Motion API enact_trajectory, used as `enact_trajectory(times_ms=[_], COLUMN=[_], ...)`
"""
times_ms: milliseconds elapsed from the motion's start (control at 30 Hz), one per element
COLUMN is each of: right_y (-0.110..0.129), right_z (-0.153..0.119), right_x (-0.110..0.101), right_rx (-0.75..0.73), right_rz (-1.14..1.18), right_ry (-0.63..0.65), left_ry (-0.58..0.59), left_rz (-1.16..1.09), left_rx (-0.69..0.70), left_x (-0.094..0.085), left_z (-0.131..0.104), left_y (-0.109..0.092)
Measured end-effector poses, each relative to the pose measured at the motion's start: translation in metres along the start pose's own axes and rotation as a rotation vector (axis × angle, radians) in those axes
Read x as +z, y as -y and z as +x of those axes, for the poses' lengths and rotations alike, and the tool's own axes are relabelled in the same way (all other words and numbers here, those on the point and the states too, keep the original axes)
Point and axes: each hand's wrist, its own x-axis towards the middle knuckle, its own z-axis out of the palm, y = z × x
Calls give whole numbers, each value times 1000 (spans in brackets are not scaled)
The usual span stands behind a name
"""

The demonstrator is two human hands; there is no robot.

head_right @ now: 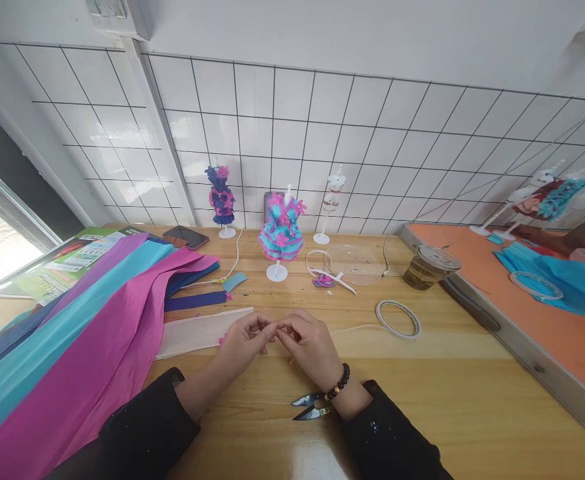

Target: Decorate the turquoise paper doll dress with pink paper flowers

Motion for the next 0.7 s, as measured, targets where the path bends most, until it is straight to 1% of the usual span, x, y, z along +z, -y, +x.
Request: enact_trajectory(times_ms=[133, 233, 433, 567, 700], right_y=[-3, -4, -2, -1, -2], right_z=[-1, -1, -1, 0, 0], right_x=[2, 3, 2, 2, 2], right_rx=[37, 51, 29, 35, 35], right_rz=[1, 0, 1, 4, 14], right_ry=[3, 22, 41, 17, 14], left_ry=[-8, -46, -77, -65, -35], left_rz=[8, 17, -14, -43, 27], left_rx=[-7, -22, -25, -23, -15], left_x=[-1, -1, -1, -3, -3], left_z=[-1, -1, -1, -1, -2], left_y=[-5, -8, -9, -8, -7])
